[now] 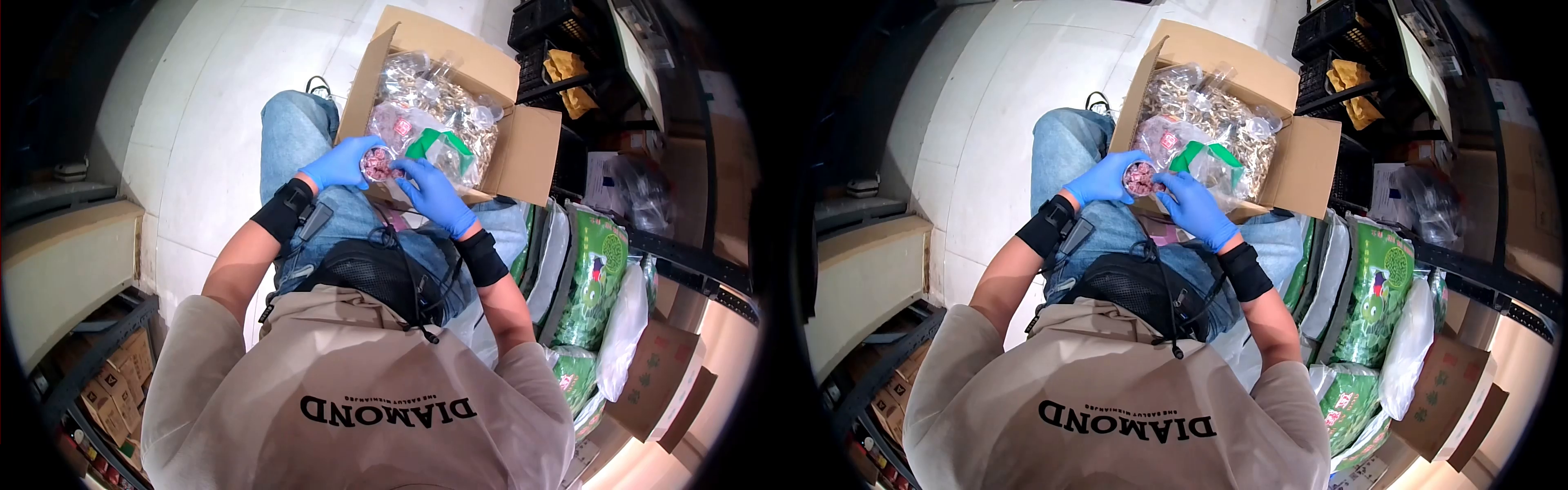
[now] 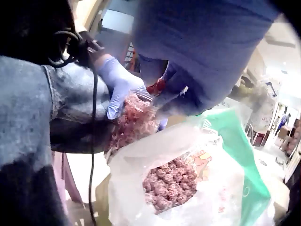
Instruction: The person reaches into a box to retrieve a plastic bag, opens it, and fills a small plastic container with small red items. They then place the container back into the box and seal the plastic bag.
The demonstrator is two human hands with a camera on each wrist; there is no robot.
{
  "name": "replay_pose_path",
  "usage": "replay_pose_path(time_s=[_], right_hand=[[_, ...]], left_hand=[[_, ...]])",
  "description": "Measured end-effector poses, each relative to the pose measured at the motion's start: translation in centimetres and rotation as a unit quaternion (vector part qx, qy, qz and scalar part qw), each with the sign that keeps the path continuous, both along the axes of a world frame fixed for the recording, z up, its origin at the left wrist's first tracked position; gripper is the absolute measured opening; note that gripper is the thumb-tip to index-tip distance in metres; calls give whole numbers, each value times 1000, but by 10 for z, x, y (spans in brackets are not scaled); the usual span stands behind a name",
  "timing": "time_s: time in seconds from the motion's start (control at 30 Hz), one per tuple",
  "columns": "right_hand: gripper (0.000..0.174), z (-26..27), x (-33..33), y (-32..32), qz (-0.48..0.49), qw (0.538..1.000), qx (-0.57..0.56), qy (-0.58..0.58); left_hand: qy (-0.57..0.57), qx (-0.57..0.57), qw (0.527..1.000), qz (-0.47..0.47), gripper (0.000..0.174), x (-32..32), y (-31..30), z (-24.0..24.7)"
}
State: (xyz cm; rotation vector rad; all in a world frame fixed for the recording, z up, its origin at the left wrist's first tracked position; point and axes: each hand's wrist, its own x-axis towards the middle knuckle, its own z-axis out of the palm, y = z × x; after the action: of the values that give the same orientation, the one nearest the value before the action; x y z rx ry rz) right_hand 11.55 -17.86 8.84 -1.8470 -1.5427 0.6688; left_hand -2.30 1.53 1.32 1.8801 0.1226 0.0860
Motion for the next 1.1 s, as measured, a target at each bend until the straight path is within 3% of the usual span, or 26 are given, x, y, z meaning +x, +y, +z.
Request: replay_pose_path(time_s=[0.17, 0.23, 0.33, 0.47, 0.53, 0.73, 0.9, 1.07, 1.1], right_hand=[[29, 0, 1, 1, 22, 998, 22, -60], [29, 3, -1, 0, -34, 996, 11, 79], [28, 7, 2, -1, -93, 988, -41, 115], [29, 6, 7, 0, -118, 986, -2, 115], [31, 10, 6, 5, -109, 987, 112, 38], [32, 37, 27, -25, -216, 975, 31, 38], [29, -4, 61, -63, -209, 974, -81, -32], [39, -66, 60, -42, -225, 974, -20, -19], [40, -73, 59, -40, -204, 977, -59, -9]], left_hand=[[-1, 8, 1000, -2, 64, -1, 0, 2], [-3, 10, 1000, 1, 64, -1, 0, 4], [-5, 15, 1000, 3, 65, -1, 1, 6], [3, 27, 1000, -4, 64, 0, 0, 6], [4, 24, 1000, -3, 64, 0, 0, 6], [-12, 15, 1000, 8, 64, -1, -1, 6], [-2, 25, 1000, -1, 64, 1, -2, 6], [-1, 8, 1000, -2, 65, 0, -2, 9], [-1, 14, 1000, 1, 65, -1, -2, 11]])
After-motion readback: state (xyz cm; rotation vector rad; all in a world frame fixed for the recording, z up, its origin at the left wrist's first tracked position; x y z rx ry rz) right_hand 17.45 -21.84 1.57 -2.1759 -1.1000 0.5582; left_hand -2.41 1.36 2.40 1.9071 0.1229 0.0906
